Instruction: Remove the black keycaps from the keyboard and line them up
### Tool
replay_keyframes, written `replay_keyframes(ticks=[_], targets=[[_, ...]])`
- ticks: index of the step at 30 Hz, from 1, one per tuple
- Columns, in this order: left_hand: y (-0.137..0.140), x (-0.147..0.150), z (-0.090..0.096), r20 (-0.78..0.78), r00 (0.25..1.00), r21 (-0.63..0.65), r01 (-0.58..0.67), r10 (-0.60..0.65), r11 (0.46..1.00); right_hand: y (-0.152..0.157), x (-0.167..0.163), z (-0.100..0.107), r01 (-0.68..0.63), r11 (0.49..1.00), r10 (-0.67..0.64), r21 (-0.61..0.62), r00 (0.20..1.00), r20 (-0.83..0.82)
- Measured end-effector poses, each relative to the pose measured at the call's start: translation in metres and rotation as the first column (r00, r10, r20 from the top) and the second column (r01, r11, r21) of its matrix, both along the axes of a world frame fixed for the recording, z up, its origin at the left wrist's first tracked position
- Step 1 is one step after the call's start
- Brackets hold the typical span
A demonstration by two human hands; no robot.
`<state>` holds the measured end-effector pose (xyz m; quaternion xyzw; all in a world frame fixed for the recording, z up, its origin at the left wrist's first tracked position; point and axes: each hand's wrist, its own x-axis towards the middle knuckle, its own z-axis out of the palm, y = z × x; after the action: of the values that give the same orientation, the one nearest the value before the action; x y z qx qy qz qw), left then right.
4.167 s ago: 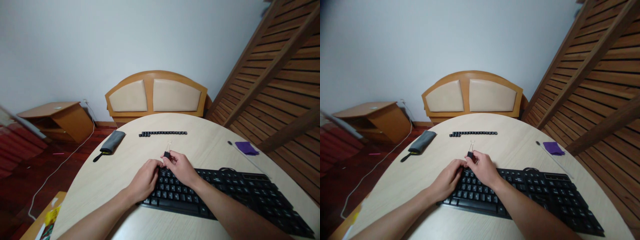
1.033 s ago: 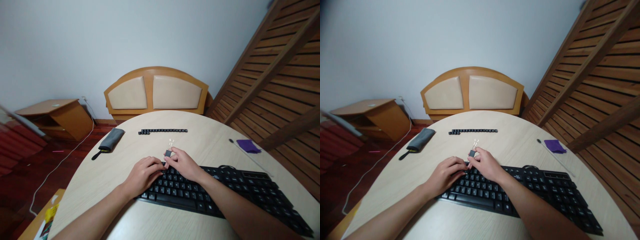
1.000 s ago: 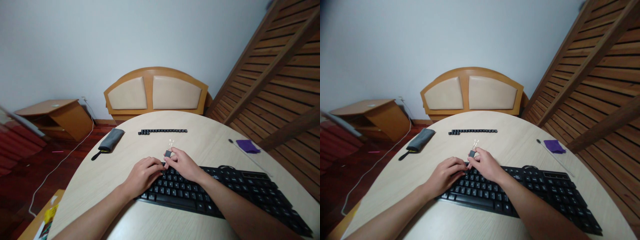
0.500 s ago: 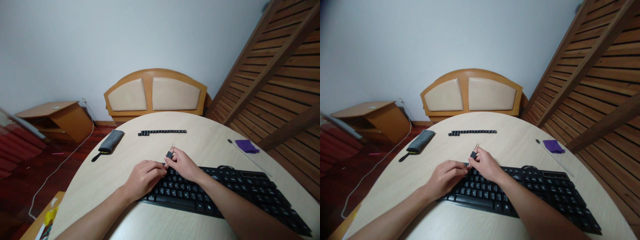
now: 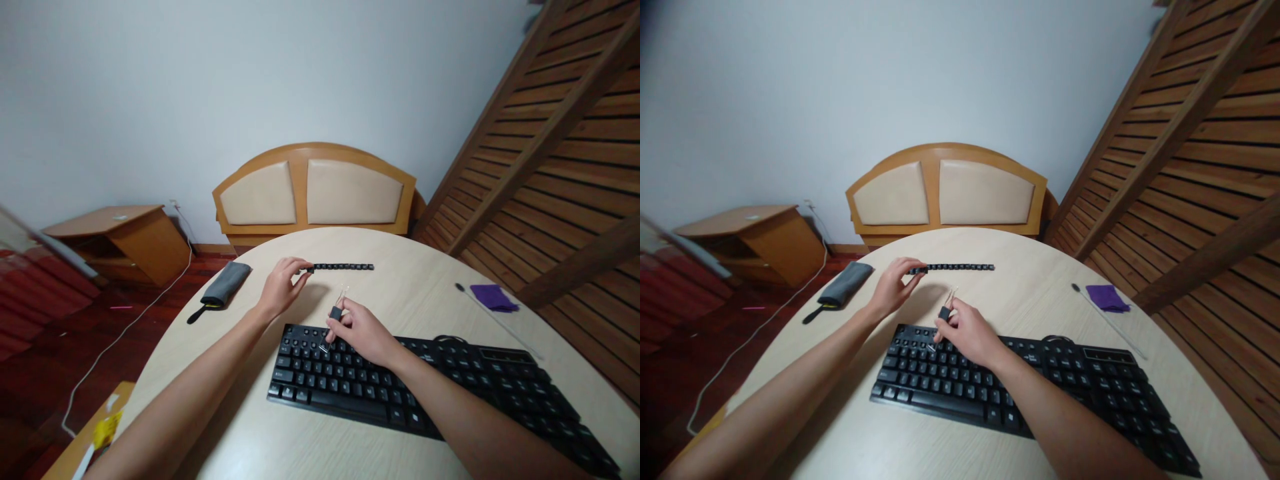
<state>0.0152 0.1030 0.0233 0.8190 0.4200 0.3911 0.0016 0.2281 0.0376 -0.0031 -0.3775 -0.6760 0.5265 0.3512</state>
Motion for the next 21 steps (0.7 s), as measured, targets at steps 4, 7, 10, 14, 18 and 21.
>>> replay_keyframes(ticks=[4,7,10,14,18,21], targets=[[0.034,-0.006,-0.015,-0.112,0.993,0.040,-0.045,0.049,0.998,-0.002,0.000,0.003,0.007,1.000,-0.007,-0.015,1.000,0.011],[0.045,-0.011,-0.034,-0.127,0.989,0.039,-0.066,0.071,0.997,-0.003,-0.001,0.005,0.009,1.000,-0.009,-0.029,1.000,0.018],[0.051,-0.017,-0.046,-0.150,0.985,0.032,-0.079,0.083,0.996,-0.004,-0.001,0.006,0.016,1.000,-0.015,-0.023,0.999,0.031],[0.057,-0.021,-0.052,-0.167,0.978,0.024,-0.119,0.122,0.993,-0.003,-0.001,0.005,0.017,1.000,-0.016,-0.018,0.999,0.032],[0.062,-0.021,-0.055,-0.176,0.973,0.012,-0.150,0.149,0.989,-0.002,-0.001,0.005,0.022,1.000,-0.021,-0.013,0.999,0.046],[0.063,-0.021,-0.057,-0.183,0.970,0.003,-0.164,0.162,0.986,-0.002,-0.001,0.005,0.022,1.000,-0.021,-0.012,0.998,0.055]])
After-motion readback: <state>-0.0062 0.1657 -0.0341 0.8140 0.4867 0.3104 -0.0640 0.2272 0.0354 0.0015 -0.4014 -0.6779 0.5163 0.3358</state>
